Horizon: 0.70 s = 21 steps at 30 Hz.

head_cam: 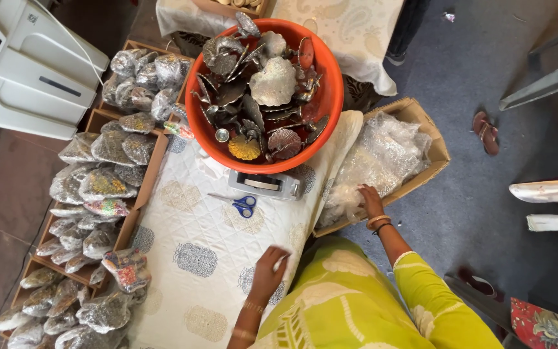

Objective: The person wraps decorative metal and painted figurines in bubble wrap at a work table, folding the wrap around each item and securing it, then places the wrapped items into cardboard boxes and an orange basin. A tape dispenser and scissors sit on the table for securing the wrap.

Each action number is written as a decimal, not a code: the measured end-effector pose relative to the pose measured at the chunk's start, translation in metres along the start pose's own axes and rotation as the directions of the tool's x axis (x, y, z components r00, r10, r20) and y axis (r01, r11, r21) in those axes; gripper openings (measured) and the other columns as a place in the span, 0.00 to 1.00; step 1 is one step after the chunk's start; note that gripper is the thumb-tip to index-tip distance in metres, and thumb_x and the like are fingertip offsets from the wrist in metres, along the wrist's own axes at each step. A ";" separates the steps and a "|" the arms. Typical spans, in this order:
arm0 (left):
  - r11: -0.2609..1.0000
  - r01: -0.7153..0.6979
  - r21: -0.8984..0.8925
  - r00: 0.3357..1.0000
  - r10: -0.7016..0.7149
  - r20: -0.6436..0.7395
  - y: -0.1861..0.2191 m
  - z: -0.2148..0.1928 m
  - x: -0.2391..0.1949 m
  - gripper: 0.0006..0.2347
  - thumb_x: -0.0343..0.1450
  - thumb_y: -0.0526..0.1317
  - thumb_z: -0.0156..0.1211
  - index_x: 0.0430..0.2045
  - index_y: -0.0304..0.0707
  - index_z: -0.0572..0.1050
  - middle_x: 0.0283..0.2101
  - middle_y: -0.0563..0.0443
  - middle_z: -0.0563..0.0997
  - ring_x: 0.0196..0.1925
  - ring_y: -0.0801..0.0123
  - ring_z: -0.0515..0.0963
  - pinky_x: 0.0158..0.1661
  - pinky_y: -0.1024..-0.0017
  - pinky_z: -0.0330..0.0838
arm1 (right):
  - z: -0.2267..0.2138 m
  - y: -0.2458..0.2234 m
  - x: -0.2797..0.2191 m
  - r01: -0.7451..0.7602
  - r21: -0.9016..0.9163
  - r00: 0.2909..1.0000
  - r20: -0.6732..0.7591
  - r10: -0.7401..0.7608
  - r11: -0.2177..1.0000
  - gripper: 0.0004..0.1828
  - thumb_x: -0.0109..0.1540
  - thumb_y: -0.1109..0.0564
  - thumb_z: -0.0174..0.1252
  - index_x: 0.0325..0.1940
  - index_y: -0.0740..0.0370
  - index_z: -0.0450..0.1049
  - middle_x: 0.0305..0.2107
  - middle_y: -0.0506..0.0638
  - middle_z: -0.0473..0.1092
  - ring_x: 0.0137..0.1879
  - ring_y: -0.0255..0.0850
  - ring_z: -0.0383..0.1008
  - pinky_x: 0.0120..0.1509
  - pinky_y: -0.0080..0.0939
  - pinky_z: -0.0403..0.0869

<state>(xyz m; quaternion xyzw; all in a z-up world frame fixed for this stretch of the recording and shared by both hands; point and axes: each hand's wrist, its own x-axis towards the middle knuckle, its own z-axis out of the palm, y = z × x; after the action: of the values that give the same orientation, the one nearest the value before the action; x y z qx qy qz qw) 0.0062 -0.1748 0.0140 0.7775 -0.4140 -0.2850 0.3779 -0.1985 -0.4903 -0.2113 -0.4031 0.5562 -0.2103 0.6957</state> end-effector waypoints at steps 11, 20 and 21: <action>0.908 -0.420 0.001 0.900 0.416 0.127 -0.032 0.166 0.148 0.32 0.62 0.34 0.67 0.61 0.27 0.59 0.53 0.24 0.71 0.53 0.34 0.73 0.51 0.52 0.70 | 0.008 0.010 -0.029 -0.141 0.383 0.951 0.310 0.017 0.913 0.23 0.62 0.51 0.60 0.58 0.58 0.64 0.53 0.53 0.66 0.58 0.45 0.70 0.56 0.50 0.75; 0.977 -0.202 -0.065 0.952 0.212 0.222 -0.031 0.148 0.126 0.06 0.70 0.34 0.59 0.35 0.31 0.72 0.38 0.37 0.75 0.40 0.42 0.76 0.42 0.54 0.70 | 0.022 -0.040 -0.076 0.595 -0.602 0.799 0.517 -0.309 0.532 0.43 0.45 0.66 0.71 0.65 0.53 0.69 0.47 0.58 0.63 0.56 0.54 0.68 0.63 0.48 0.72; 0.991 -0.110 -0.075 0.960 0.125 0.249 -0.020 0.137 0.123 0.07 0.69 0.35 0.60 0.34 0.31 0.71 0.39 0.37 0.73 0.38 0.44 0.76 0.40 0.55 0.71 | 0.021 -0.040 -0.073 0.541 -0.661 0.840 0.460 -0.289 0.520 0.38 0.45 0.66 0.71 0.60 0.53 0.72 0.47 0.56 0.63 0.56 0.53 0.69 0.63 0.46 0.73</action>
<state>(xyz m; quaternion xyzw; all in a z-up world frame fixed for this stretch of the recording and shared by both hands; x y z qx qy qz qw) -0.0278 -0.3207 -0.0942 0.6971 -0.4956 -0.3713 0.3614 -0.1941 -0.4529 -0.1337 -0.8083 0.3675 -0.0520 0.4571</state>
